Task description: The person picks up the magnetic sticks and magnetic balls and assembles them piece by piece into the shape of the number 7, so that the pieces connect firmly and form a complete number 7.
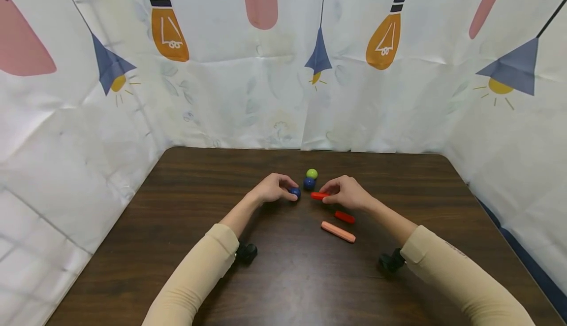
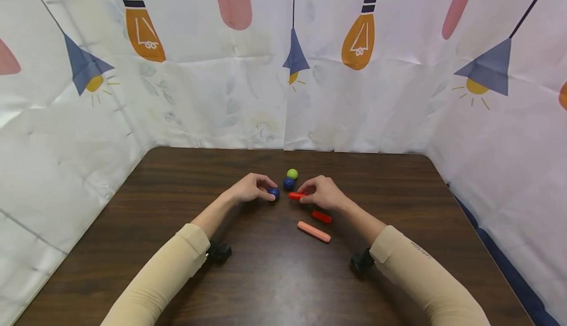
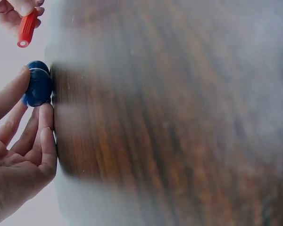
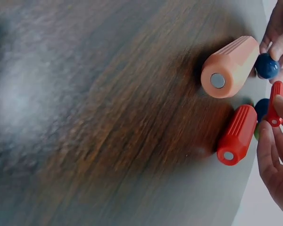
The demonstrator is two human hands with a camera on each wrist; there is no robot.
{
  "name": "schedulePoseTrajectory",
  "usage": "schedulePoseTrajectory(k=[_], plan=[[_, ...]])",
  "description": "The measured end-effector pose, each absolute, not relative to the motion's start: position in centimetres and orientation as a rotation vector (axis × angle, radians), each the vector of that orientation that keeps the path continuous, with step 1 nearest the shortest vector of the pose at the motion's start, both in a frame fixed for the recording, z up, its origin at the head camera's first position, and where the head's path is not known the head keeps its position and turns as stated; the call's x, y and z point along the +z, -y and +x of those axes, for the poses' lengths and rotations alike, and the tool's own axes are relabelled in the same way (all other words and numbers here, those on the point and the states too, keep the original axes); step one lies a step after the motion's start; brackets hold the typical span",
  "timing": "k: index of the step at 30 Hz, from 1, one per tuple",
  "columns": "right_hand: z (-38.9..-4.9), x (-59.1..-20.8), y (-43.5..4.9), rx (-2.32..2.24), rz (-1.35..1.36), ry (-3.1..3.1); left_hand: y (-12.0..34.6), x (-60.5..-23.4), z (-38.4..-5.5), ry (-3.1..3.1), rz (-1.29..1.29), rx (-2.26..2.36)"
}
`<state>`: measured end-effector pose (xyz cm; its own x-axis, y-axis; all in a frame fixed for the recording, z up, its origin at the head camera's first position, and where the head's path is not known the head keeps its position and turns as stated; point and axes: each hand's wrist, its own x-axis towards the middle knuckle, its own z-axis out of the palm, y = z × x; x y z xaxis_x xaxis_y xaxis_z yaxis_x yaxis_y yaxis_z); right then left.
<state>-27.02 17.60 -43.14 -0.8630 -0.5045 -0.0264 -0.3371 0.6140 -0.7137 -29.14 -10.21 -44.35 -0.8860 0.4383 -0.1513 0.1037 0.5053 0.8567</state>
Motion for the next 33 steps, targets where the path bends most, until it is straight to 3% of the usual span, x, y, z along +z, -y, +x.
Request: schedulePoseTrajectory(k=[33], plan=[[-27.5, -43.9, -14.4, -1.065, -0.663, -2.693, 10.2, -44.2, -28.5, -2.387, 0.462, 1.367]])
